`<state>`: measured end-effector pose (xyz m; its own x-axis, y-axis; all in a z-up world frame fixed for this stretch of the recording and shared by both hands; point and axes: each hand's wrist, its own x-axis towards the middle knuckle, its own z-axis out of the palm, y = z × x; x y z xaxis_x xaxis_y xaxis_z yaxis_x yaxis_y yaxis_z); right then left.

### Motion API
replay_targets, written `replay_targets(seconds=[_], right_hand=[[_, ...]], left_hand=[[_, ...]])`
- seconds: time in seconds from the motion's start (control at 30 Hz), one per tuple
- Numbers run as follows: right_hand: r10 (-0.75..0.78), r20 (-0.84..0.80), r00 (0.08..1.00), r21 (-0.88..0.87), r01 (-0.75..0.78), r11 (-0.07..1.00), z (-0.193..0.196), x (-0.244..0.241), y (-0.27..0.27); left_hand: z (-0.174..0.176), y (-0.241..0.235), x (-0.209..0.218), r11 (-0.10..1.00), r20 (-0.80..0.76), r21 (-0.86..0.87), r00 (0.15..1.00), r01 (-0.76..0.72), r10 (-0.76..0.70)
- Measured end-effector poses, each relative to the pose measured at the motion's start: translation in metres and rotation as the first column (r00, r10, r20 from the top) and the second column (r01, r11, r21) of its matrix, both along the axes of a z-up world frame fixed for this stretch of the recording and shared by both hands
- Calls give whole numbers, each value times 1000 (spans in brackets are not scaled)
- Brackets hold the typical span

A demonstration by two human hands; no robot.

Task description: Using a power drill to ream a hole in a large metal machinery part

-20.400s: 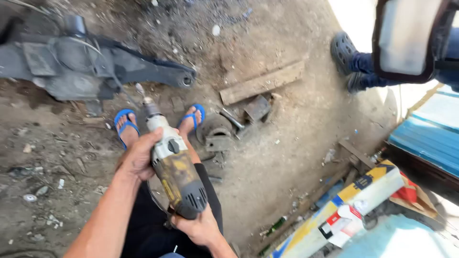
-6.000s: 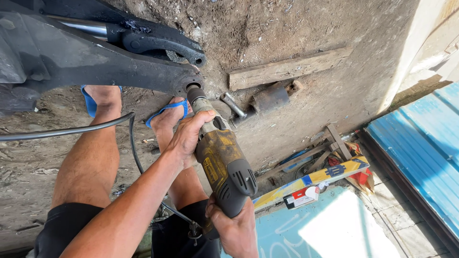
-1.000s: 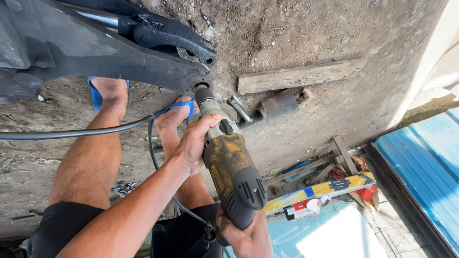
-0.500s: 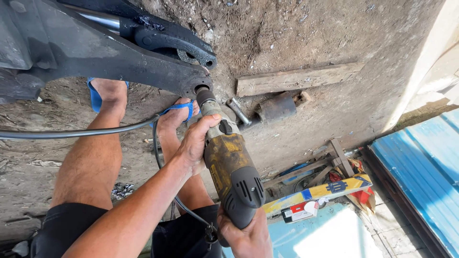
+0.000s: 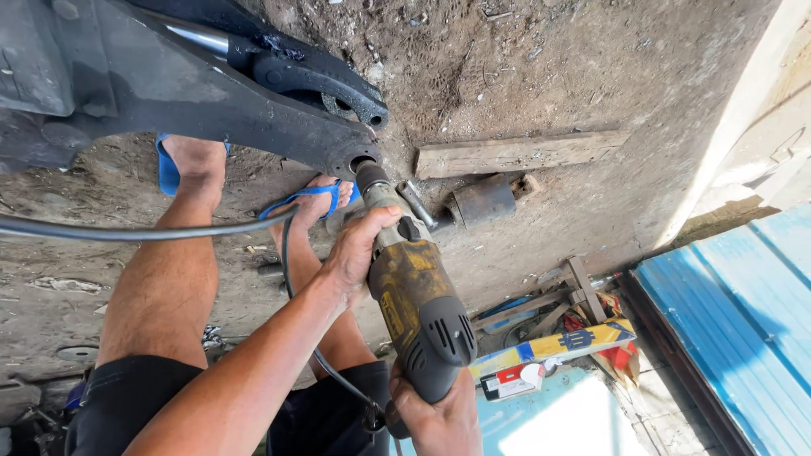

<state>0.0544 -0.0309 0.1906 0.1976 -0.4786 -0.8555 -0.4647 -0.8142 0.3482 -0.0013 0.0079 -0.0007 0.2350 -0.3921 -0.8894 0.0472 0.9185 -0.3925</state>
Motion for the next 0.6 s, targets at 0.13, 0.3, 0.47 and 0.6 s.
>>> replay_targets(seconds=[0.13, 0.3, 0.47, 0.6], right_hand=[[6, -5, 1000, -4, -6, 1000, -5, 6, 1], [-8, 12, 1000, 144, 6, 989, -3, 3, -12], [-107, 7, 994, 175, 104, 979, -2, 3, -8], [-129, 3, 992, 208, 125, 970, -2, 2, -18]], left_hand=[[-4, 5, 2, 1000, -40, -19, 999, -20, 19], [-2, 14, 4, 996, -88, 19, 992, 91, -89], [-3, 11, 2, 996, -80, 19, 993, 86, -84], [1, 17, 6, 998, -42, -33, 998, 53, -54]])
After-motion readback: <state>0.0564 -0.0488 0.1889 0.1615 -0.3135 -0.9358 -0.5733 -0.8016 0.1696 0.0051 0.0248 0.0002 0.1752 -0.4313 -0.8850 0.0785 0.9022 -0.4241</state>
